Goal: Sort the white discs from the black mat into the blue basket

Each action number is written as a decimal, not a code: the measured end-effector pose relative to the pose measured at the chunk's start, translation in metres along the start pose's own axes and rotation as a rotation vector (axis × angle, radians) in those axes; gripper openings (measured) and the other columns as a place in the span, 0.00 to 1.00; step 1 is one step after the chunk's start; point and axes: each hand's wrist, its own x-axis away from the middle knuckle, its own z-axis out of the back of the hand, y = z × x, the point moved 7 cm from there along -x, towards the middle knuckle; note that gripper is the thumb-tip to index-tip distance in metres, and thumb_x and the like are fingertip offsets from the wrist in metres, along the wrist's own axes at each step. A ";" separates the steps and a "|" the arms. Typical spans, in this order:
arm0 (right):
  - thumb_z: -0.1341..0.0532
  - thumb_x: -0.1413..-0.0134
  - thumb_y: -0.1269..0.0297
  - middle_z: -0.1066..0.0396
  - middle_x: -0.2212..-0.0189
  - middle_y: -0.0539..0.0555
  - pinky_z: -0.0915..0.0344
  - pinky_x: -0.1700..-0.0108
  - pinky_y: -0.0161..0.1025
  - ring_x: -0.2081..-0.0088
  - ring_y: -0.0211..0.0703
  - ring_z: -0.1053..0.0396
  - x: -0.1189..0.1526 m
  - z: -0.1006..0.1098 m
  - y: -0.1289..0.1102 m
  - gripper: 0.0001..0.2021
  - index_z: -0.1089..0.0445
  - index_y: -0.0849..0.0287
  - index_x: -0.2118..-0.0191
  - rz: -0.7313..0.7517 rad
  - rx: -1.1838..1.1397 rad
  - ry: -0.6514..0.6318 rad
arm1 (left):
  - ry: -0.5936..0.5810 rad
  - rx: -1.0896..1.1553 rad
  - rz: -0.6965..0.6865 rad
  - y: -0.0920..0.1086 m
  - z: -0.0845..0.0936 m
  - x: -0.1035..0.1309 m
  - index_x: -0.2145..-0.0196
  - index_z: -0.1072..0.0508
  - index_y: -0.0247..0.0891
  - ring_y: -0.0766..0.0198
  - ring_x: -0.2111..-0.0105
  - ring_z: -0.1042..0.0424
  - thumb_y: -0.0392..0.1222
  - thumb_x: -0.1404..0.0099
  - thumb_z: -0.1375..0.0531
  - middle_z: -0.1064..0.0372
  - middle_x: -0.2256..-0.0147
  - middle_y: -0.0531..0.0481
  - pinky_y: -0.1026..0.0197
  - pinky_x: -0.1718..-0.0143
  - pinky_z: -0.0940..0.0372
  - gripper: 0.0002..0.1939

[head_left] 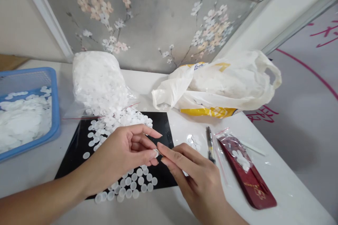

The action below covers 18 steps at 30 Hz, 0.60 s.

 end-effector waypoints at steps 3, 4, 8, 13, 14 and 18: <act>0.44 0.36 0.70 0.32 0.73 0.51 0.37 0.78 0.31 0.78 0.35 0.36 -0.001 0.000 0.002 0.15 0.26 0.57 0.48 -0.023 -0.009 0.013 | -0.011 0.001 0.001 -0.001 0.000 0.000 0.57 0.25 0.43 0.64 0.68 0.21 0.38 0.41 0.35 0.22 0.70 0.54 0.66 0.64 0.27 0.13; 0.44 0.36 0.70 0.33 0.74 0.50 0.37 0.78 0.31 0.78 0.34 0.36 -0.002 0.000 0.003 0.14 0.25 0.57 0.49 -0.032 -0.009 0.022 | -0.012 0.003 0.004 -0.002 0.000 0.000 0.57 0.25 0.43 0.63 0.67 0.21 0.39 0.41 0.35 0.23 0.69 0.54 0.66 0.64 0.27 0.13; 0.47 0.34 0.68 0.35 0.75 0.49 0.36 0.75 0.31 0.78 0.35 0.35 -0.008 0.006 0.020 0.16 0.27 0.55 0.46 -0.102 0.077 0.024 | -0.008 -0.020 0.008 -0.002 0.006 -0.003 0.57 0.25 0.42 0.62 0.67 0.22 0.40 0.42 0.34 0.23 0.65 0.52 0.62 0.63 0.27 0.13; 0.53 0.32 0.59 0.28 0.68 0.54 0.34 0.67 0.38 0.69 0.44 0.29 -0.011 0.026 0.060 0.21 0.34 0.58 0.42 -0.318 0.269 0.035 | 0.044 -0.116 -0.076 0.007 0.027 -0.011 0.60 0.24 0.41 0.67 0.71 0.30 0.42 0.40 0.37 0.27 0.69 0.52 0.65 0.69 0.36 0.10; 0.52 0.33 0.55 0.28 0.71 0.53 0.36 0.70 0.38 0.73 0.44 0.30 -0.011 0.029 0.068 0.21 0.33 0.59 0.43 -0.371 0.292 0.031 | 0.058 -0.154 -0.082 0.009 0.032 -0.012 0.60 0.24 0.41 0.68 0.73 0.34 0.43 0.40 0.39 0.31 0.71 0.54 0.66 0.72 0.39 0.10; 0.47 0.39 0.51 0.34 0.81 0.48 0.41 0.75 0.36 0.80 0.42 0.37 -0.010 0.031 0.081 0.16 0.30 0.57 0.66 -0.446 0.320 -0.037 | 0.016 -0.464 -0.084 0.016 0.044 -0.012 0.60 0.25 0.42 0.68 0.76 0.43 0.49 0.35 0.44 0.43 0.76 0.57 0.65 0.75 0.47 0.12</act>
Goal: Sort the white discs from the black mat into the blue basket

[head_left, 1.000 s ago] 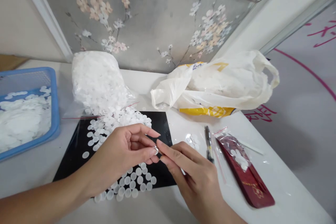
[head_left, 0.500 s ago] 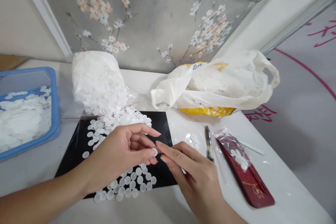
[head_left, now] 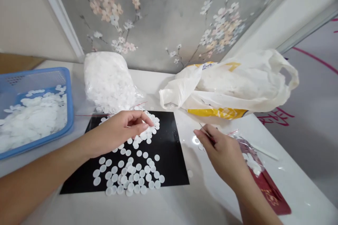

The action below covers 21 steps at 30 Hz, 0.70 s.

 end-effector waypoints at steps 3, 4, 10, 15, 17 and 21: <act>0.47 0.41 0.59 0.26 0.67 0.54 0.37 0.70 0.37 0.73 0.43 0.31 0.000 0.002 -0.004 0.11 0.30 0.56 0.63 0.057 -0.036 0.027 | -0.106 -0.319 0.042 -0.005 -0.002 0.005 0.63 0.25 0.44 0.66 0.76 0.42 0.47 0.35 0.45 0.40 0.75 0.56 0.63 0.74 0.48 0.10; 0.46 0.42 0.60 0.26 0.66 0.54 0.37 0.70 0.37 0.73 0.43 0.30 0.000 0.001 -0.004 0.10 0.30 0.56 0.62 0.046 -0.055 0.017 | -0.129 -0.406 0.051 -0.008 -0.004 0.007 0.64 0.26 0.44 0.65 0.75 0.40 0.45 0.36 0.44 0.38 0.74 0.56 0.63 0.74 0.48 0.08; 0.44 0.43 0.59 0.23 0.65 0.54 0.36 0.69 0.37 0.73 0.43 0.29 0.000 0.002 -0.003 0.08 0.30 0.55 0.65 0.028 -0.107 0.049 | -0.137 -0.671 -0.036 -0.027 -0.027 0.007 0.69 0.31 0.42 0.60 0.69 0.35 0.35 0.42 0.40 0.34 0.69 0.54 0.62 0.72 0.50 0.04; 0.43 0.42 0.55 0.22 0.70 0.52 0.34 0.67 0.37 0.70 0.45 0.26 -0.004 -0.006 0.000 0.11 0.30 0.55 0.70 0.000 -0.165 -0.009 | -0.132 -0.669 -0.081 -0.037 -0.032 0.006 0.73 0.35 0.41 0.62 0.70 0.35 0.30 0.43 0.43 0.35 0.69 0.53 0.62 0.73 0.52 0.07; 0.43 0.41 0.56 0.22 0.68 0.53 0.34 0.66 0.37 0.67 0.45 0.25 -0.004 -0.009 -0.002 0.11 0.30 0.55 0.69 0.014 -0.181 -0.031 | -0.114 -0.613 -0.092 -0.027 -0.027 0.008 0.74 0.36 0.41 0.63 0.71 0.36 0.31 0.42 0.43 0.35 0.70 0.54 0.62 0.73 0.51 0.07; 0.44 0.40 0.60 0.25 0.65 0.53 0.34 0.65 0.37 0.66 0.44 0.27 0.001 -0.012 -0.010 0.10 0.28 0.56 0.59 0.070 -0.232 -0.011 | -0.144 -0.342 0.021 -0.004 -0.024 0.012 0.73 0.33 0.42 0.66 0.78 0.44 0.40 0.38 0.42 0.41 0.79 0.59 0.63 0.76 0.53 0.07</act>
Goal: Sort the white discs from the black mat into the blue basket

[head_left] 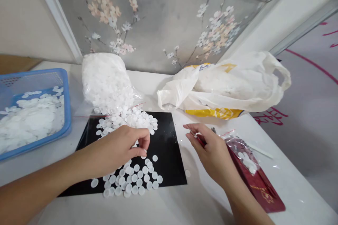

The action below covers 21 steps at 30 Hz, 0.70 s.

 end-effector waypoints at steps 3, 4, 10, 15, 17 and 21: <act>0.44 0.40 0.60 0.27 0.67 0.52 0.34 0.68 0.36 0.71 0.41 0.30 0.005 -0.005 -0.004 0.11 0.29 0.56 0.55 -0.027 -0.043 -0.005 | -0.011 0.303 -0.006 0.008 -0.003 -0.002 0.71 0.26 0.43 0.68 0.78 0.47 0.45 0.39 0.38 0.44 0.80 0.60 0.63 0.76 0.53 0.06; 0.44 0.39 0.59 0.27 0.68 0.52 0.35 0.70 0.36 0.72 0.41 0.30 0.006 -0.008 -0.006 0.11 0.29 0.56 0.55 -0.038 -0.059 -0.015 | -0.005 0.402 -0.010 0.008 -0.006 -0.004 0.70 0.24 0.42 0.68 0.77 0.46 0.46 0.40 0.37 0.42 0.79 0.59 0.64 0.75 0.52 0.06; 0.43 0.38 0.60 0.29 0.71 0.51 0.34 0.69 0.35 0.72 0.40 0.32 0.011 -0.015 -0.023 0.09 0.27 0.56 0.59 0.039 -0.104 -0.052 | 0.038 0.754 0.013 -0.002 -0.020 -0.010 0.66 0.23 0.42 0.69 0.72 0.40 0.47 0.38 0.37 0.25 0.65 0.54 0.64 0.70 0.47 0.08; 0.46 0.35 0.63 0.31 0.68 0.53 0.32 0.68 0.34 0.69 0.40 0.31 0.020 -0.018 -0.042 0.16 0.30 0.59 0.46 0.209 -0.143 -0.068 | 0.047 0.841 0.080 -0.005 -0.024 -0.007 0.64 0.23 0.43 0.69 0.73 0.39 0.48 0.39 0.36 0.24 0.69 0.55 0.64 0.68 0.47 0.08; 0.49 0.33 0.65 0.32 0.68 0.53 0.32 0.68 0.33 0.69 0.39 0.31 0.025 -0.017 -0.050 0.19 0.33 0.59 0.41 0.278 -0.150 -0.055 | 0.054 0.857 0.099 -0.007 -0.025 -0.008 0.61 0.23 0.44 0.67 0.68 0.35 0.49 0.40 0.35 0.24 0.69 0.55 0.64 0.67 0.46 0.11; 0.47 0.33 0.68 0.33 0.70 0.51 0.33 0.71 0.32 0.72 0.37 0.32 0.034 -0.015 -0.058 0.19 0.34 0.56 0.40 0.356 -0.147 0.000 | 0.051 0.887 0.136 -0.008 -0.027 -0.010 0.64 0.25 0.41 0.67 0.71 0.36 0.48 0.44 0.32 0.23 0.71 0.54 0.64 0.71 0.48 0.12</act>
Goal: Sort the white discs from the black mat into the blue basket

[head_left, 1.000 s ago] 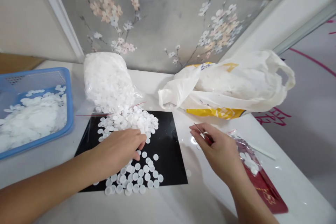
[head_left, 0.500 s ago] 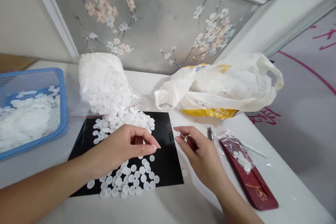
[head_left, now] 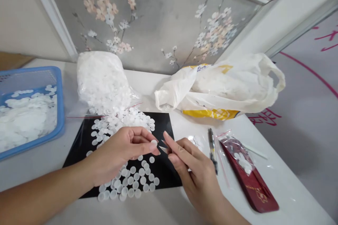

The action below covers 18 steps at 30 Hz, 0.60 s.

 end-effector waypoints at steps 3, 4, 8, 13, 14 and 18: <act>0.46 0.34 0.70 0.31 0.69 0.52 0.33 0.71 0.31 0.72 0.36 0.31 0.001 0.001 -0.003 0.18 0.32 0.55 0.42 0.020 0.011 0.018 | -0.011 -0.013 0.019 0.001 -0.002 0.001 0.67 0.25 0.40 0.69 0.73 0.38 0.48 0.44 0.33 0.23 0.71 0.53 0.64 0.72 0.49 0.11; 0.46 0.34 0.70 0.30 0.69 0.52 0.32 0.71 0.31 0.72 0.36 0.31 0.001 0.001 -0.004 0.18 0.31 0.55 0.42 0.023 0.016 0.021 | -0.013 -0.025 0.028 0.001 -0.003 0.001 0.67 0.25 0.39 0.69 0.74 0.39 0.48 0.43 0.33 0.23 0.71 0.53 0.64 0.72 0.49 0.11; 0.46 0.35 0.70 0.29 0.70 0.52 0.31 0.72 0.32 0.73 0.36 0.30 0.001 0.003 -0.006 0.17 0.30 0.54 0.43 0.019 0.036 0.044 | -0.005 -0.030 0.044 0.000 -0.005 0.004 0.65 0.25 0.40 0.69 0.73 0.38 0.48 0.43 0.33 0.23 0.70 0.53 0.65 0.72 0.48 0.11; 0.46 0.35 0.71 0.29 0.70 0.52 0.30 0.71 0.32 0.72 0.36 0.30 0.002 0.001 -0.010 0.18 0.31 0.54 0.42 0.036 0.041 0.045 | 0.006 -0.017 0.008 0.001 -0.009 0.005 0.67 0.26 0.40 0.71 0.77 0.43 0.47 0.42 0.35 0.26 0.74 0.57 0.66 0.77 0.52 0.09; 0.45 0.35 0.72 0.28 0.70 0.53 0.30 0.71 0.32 0.72 0.36 0.30 0.003 0.000 -0.010 0.18 0.31 0.54 0.42 0.043 0.043 0.042 | 0.004 -0.021 0.006 0.001 -0.010 0.005 0.67 0.26 0.40 0.71 0.78 0.44 0.47 0.42 0.35 0.27 0.75 0.57 0.66 0.78 0.53 0.09; 0.46 0.35 0.72 0.28 0.70 0.53 0.30 0.70 0.32 0.71 0.37 0.29 0.003 -0.003 -0.010 0.18 0.32 0.54 0.42 0.058 0.073 0.033 | 0.001 -0.021 0.001 0.000 -0.012 0.006 0.67 0.26 0.39 0.72 0.79 0.45 0.46 0.42 0.35 0.27 0.74 0.56 0.66 0.79 0.53 0.09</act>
